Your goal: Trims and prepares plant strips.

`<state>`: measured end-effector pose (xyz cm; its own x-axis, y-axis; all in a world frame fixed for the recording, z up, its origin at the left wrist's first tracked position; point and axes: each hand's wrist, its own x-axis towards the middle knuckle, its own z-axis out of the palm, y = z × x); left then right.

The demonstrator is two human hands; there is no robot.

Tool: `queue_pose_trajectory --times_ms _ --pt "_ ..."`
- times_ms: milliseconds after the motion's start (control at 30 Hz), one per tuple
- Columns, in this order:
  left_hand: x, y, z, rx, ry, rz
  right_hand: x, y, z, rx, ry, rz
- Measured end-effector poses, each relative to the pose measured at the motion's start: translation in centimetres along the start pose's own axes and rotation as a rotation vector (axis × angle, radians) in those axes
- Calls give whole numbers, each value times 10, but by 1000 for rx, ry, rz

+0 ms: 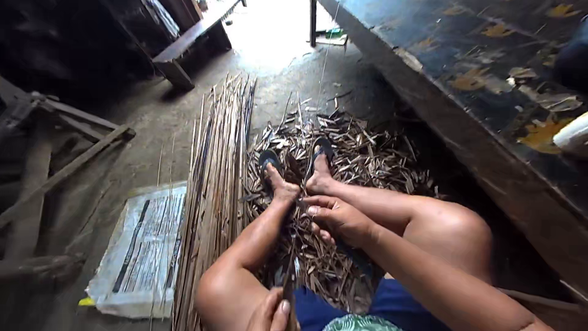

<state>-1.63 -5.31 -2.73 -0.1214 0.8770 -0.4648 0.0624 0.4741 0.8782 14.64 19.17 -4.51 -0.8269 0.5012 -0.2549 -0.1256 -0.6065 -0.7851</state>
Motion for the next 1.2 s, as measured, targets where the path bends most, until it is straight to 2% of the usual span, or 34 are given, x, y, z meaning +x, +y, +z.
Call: queue_pose_trajectory --times_ms 100,167,300,400,533,667,800,900,1100,1200 --pt "12 -12 -3 7 -10 87 -19 42 18 7 -55 106" --pt "14 -10 1 34 7 85 -26 49 20 11 -52 128" --pt "4 -9 -1 19 -27 59 -20 11 4 -54 65 63" --pt "-5 -19 -7 18 -70 103 -7 -24 -20 -67 127 -4" --pt "-13 -26 -7 98 -8 124 -2 -42 -29 -17 215 -71" --pt "-4 -20 -2 152 69 185 -17 2 5 -88 63 77" --pt "10 -20 1 406 170 283 -28 38 25 -9 -38 145" --pt "8 -26 -3 520 197 345 -24 22 15 -44 29 95" --pt "-9 -29 -6 583 212 325 0 -36 -26 -50 207 5" --pt "-14 -35 -6 672 285 342 4 -41 -34 16 300 -35"
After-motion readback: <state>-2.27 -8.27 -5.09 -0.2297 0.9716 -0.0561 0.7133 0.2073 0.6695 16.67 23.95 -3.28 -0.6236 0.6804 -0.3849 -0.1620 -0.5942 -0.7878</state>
